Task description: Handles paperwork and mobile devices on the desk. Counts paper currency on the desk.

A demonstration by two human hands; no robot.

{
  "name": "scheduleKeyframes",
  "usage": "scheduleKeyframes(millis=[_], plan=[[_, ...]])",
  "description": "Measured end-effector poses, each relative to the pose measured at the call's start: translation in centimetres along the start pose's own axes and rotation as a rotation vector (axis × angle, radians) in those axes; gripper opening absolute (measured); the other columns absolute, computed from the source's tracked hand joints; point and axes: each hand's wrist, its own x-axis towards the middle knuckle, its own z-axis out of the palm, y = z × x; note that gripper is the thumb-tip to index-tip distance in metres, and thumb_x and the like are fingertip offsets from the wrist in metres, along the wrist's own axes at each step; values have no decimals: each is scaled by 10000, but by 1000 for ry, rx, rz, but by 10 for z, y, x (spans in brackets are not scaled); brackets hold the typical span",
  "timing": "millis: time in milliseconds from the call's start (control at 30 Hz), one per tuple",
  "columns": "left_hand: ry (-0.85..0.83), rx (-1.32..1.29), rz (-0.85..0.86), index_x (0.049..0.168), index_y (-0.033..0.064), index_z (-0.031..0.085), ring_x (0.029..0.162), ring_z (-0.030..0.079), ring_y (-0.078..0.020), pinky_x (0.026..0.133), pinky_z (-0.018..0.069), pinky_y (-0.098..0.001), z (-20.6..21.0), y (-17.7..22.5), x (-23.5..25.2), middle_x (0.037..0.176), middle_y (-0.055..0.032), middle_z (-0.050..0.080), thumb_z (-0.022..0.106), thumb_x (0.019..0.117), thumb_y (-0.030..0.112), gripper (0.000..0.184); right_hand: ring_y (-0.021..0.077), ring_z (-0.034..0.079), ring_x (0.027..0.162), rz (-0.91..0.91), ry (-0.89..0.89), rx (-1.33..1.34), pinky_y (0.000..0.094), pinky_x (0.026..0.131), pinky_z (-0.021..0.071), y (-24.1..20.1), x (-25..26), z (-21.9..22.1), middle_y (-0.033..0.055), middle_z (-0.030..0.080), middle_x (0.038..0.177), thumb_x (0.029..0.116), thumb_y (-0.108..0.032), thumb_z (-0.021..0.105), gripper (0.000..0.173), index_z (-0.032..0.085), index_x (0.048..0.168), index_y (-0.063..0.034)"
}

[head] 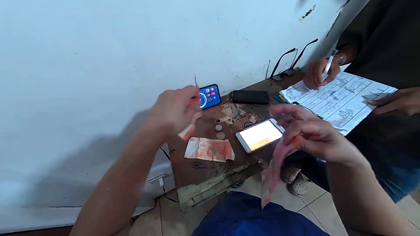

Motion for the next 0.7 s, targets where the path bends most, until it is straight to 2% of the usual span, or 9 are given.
scheduleKeyframes(millis=[67, 100, 167, 233, 333, 400, 467, 567, 700], plan=[[182, -58, 348, 976, 16, 703, 742, 693, -221, 656, 572, -407, 26, 17, -3, 832, -95, 701, 590, 948, 84, 136, 120, 354, 1499, -12, 45, 52, 336, 1176, 424, 7, 12, 15, -65, 449, 1578, 991, -429, 646, 212, 719, 905, -250], [213, -103, 489, 961, 32, 729, 768, 700, -189, 680, 579, -358, 39, 26, -3, 849, -78, 714, 578, 936, 81, 161, 112, 356, 1498, -18, 58, 124, 331, 1175, 426, 10, 16, 20, -83, 439, 1590, 979, -419, 663, 176, 736, 926, -268], [193, -195, 680, 927, 38, 736, 843, 712, -179, 754, 570, -303, 57, 39, -3, 882, -91, 735, 549, 937, 28, 188, 74, 443, 1431, -32, 41, 280, 306, 1140, 455, 16, 16, 21, -141, 510, 1523, 978, -406, 670, 135, 751, 995, -298], [134, -279, 756, 887, 35, 703, 924, 695, -165, 837, 543, -252, 67, 39, -3, 929, -108, 724, 510, 950, 0, 206, 107, 518, 1374, -25, 34, 391, 321, 1081, 518, 20, 8, 17, -122, 544, 1485, 971, -404, 683, 143, 750, 1054, -309], [63, -403, 727, 906, 8, 664, 970, 683, -151, 863, 522, -212, 79, 35, -8, 1000, -150, 719, 476, 983, 11, 203, 147, 557, 1353, 6, 42, 469, 340, 1032, 558, 27, -6, 11, -89, 545, 1505, 956, -401, 701, 160, 761, 1077, -315], [24, -489, 698, 984, -26, 682, 970, 681, -156, 878, 515, -204, 87, 36, -11, 1015, -175, 713, 503, 1002, 37, 191, 29, 658, 1099, 2, 62, 472, 217, 900, 570, 26, -14, 12, -136, 688, 1225, 968, -364, 695, 114, 747, 1053, -309], [-91, -556, 633, 1129, -46, 680, 908, 672, -137, 838, 532, -214, 87, 31, -11, 1019, -161, 705, 549, 1026, 122, 237, -22, 669, 933, -29, 81, 440, 167, 819, 559, 17, -22, 7, -148, 716, 1029, 991, -331, 671, 112, 727, 1079, -290], [-199, -482, 405, 1219, -28, 683, 924, 689, -158, 860, 560, -315, 79, 2, 0, 1041, -132, 721, 534, 1024, 127, 290, -13, 663, 922, -67, 75, 347, 176, 809, 552, -2, -37, -20, -139, 706, 1015, 1014, -322, 639, 122, 704, 1108, -280], [-275, -287, 249, 1120, -5, 733, 936, 688, -235, 879, 550, -408, 87, -29, 19, 1028, -149, 722, 580, 989, 11, 202, -4, 672, 925, -42, 70, 289, 169, 802, 549, -14, -56, -47, -133, 718, 1038, 1020, -318, 631, 149, 698, 1147, -275]])
